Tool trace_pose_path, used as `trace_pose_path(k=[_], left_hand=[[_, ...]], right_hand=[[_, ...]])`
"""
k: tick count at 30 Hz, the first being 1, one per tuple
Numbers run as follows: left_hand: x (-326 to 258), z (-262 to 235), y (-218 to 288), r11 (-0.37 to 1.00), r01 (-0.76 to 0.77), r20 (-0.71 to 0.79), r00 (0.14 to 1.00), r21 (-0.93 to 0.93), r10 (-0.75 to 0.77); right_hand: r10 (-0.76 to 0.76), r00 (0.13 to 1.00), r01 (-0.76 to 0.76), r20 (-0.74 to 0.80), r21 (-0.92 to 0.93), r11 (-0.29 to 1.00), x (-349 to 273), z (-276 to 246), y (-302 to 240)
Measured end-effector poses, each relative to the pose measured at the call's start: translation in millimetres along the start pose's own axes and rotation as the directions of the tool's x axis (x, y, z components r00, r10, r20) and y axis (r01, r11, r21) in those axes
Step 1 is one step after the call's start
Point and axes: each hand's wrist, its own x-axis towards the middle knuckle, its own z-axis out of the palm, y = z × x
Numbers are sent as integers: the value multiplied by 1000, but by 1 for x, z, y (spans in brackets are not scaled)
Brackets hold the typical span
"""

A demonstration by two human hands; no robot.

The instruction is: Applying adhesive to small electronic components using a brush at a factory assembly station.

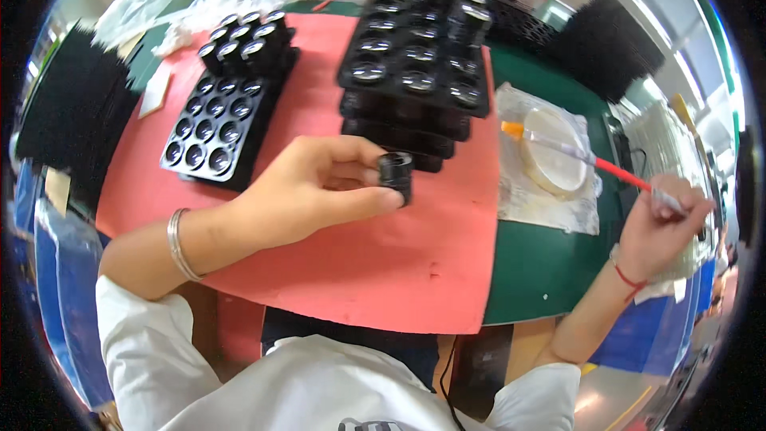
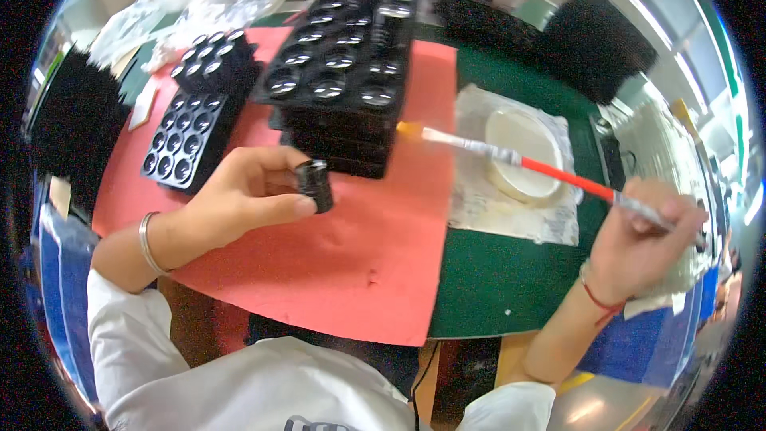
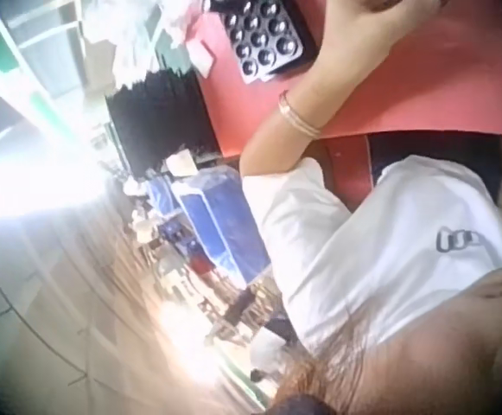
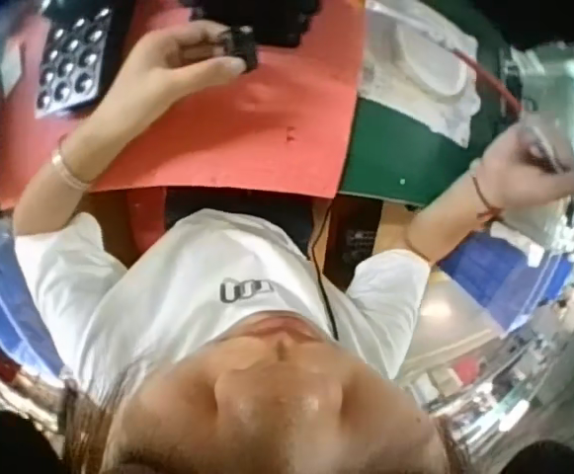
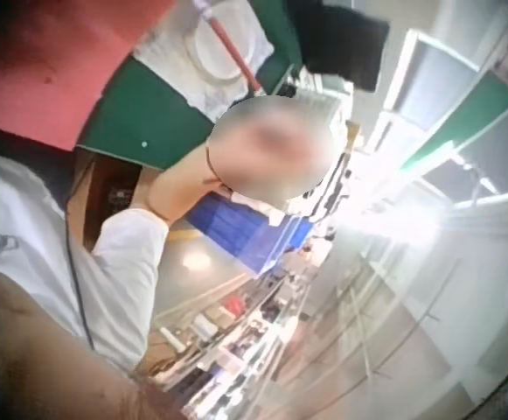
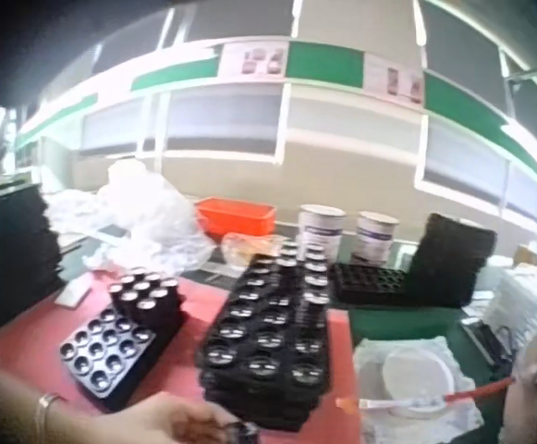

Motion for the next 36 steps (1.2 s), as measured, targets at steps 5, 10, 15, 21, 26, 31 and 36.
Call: trace_pose_path(k=[5, 10, 15, 21, 26, 31, 36], left_hand=[[1, -7, -6, 1000, -1, 21, 1000, 16, 1], [-1, -11, -5, 999, 50, 47, 998, 8, -51], [-2, -6, -2, 998, 20, 42, 999, -58, -18], [-1, -9, -7, 999, -13, 37, 999, -45, 14], [-2, -8, -4, 993, -15, 87, 996, -114, 25], [-1, -10, -10, 991, -103, 171, 978, -89, 117], [-8, -8, -7, 976, -132, 195, 967, -175, 166]], right_hand=[[100, 957, -67, 273, -127, 990, -20, 7, 15], [99, 929, -26, 358, -203, 979, -25, 13, 19], [100, 910, 3, 403, -247, 969, -21, 12, 9], [114, 910, 14, 398, -303, 953, -21, 19, 18], [115, 918, 15, 380, -324, 946, -19, 17, 16], [125, 919, 0, 374, -318, 948, -16, 11, 15], [128, 938, -73, 323, -177, 981, -12, 5, 22]])
